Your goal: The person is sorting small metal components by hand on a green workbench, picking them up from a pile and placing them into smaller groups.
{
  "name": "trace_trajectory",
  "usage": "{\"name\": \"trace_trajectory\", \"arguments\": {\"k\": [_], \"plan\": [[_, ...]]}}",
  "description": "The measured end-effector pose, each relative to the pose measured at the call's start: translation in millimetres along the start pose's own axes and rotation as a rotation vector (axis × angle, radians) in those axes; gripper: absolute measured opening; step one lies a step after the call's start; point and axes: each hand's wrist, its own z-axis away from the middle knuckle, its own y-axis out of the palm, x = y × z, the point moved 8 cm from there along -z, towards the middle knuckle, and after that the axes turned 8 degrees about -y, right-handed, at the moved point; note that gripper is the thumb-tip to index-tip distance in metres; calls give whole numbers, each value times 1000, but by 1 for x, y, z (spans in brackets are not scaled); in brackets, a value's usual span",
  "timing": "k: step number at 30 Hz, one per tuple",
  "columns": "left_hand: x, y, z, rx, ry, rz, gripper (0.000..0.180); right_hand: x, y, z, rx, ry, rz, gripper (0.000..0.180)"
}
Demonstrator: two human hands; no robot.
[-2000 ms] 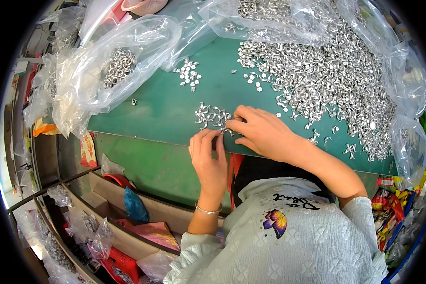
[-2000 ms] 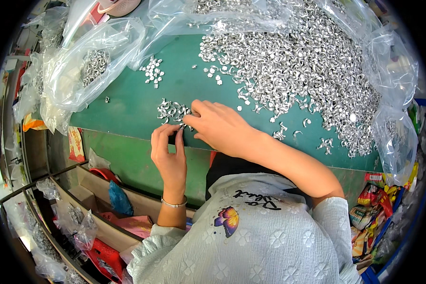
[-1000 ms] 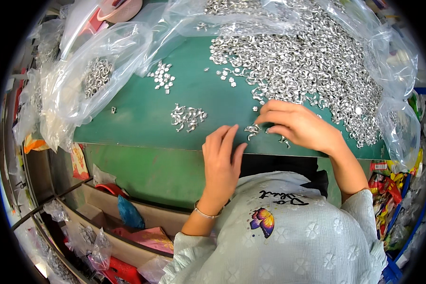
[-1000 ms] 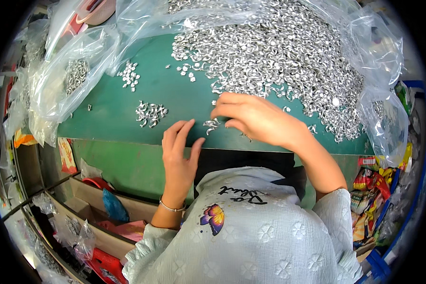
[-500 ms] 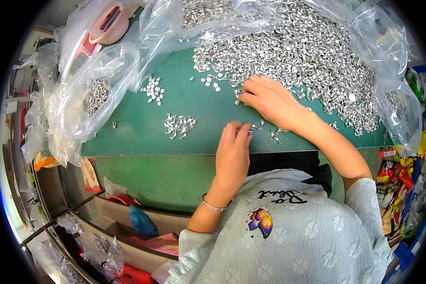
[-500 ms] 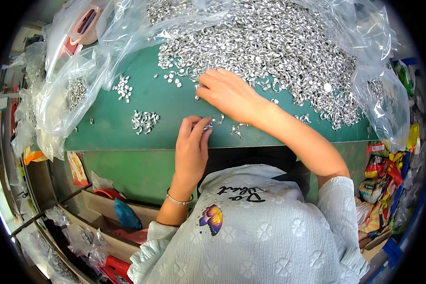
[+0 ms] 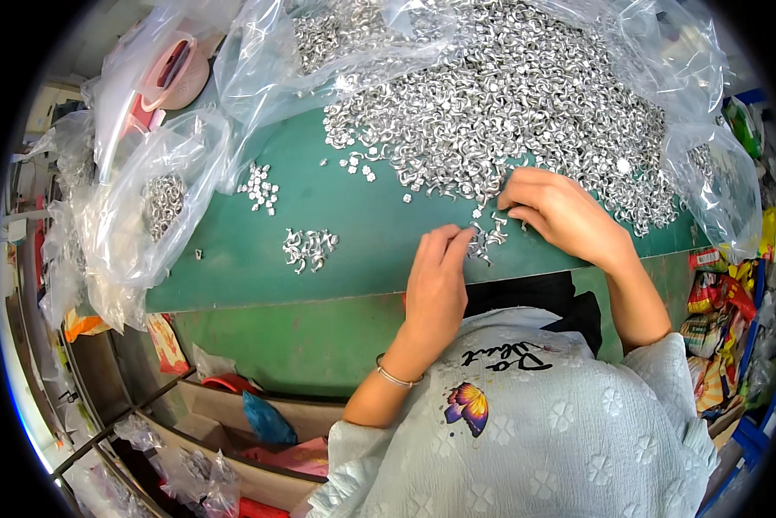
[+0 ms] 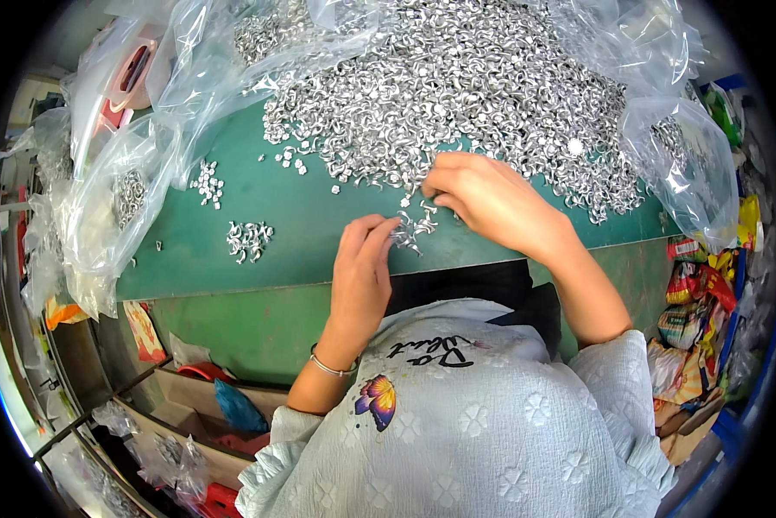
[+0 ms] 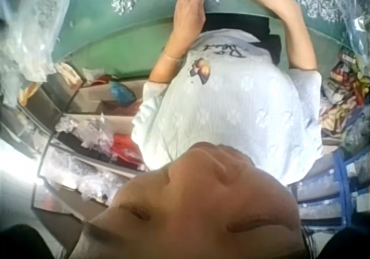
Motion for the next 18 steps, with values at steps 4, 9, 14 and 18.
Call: {"name": "trace_trajectory", "arguments": {"k": [4, 9, 14, 18], "plan": [[-5, -5, -7, -45, -30, -16, 36, -4, -1, 18, -54, 30, 4, 19], [-10, 12, -9, 65, 28, -42, 50, 0, 7, 34, -156, 100, -129, 24], [-10, 16, -4, 131, 7, -3, 54, -5, -4, 45, -216, 60, -109, 28], [-26, 21, -11, 83, 58, -186, 57, -4, 11, 41, -189, -35, 37, 14]]}}
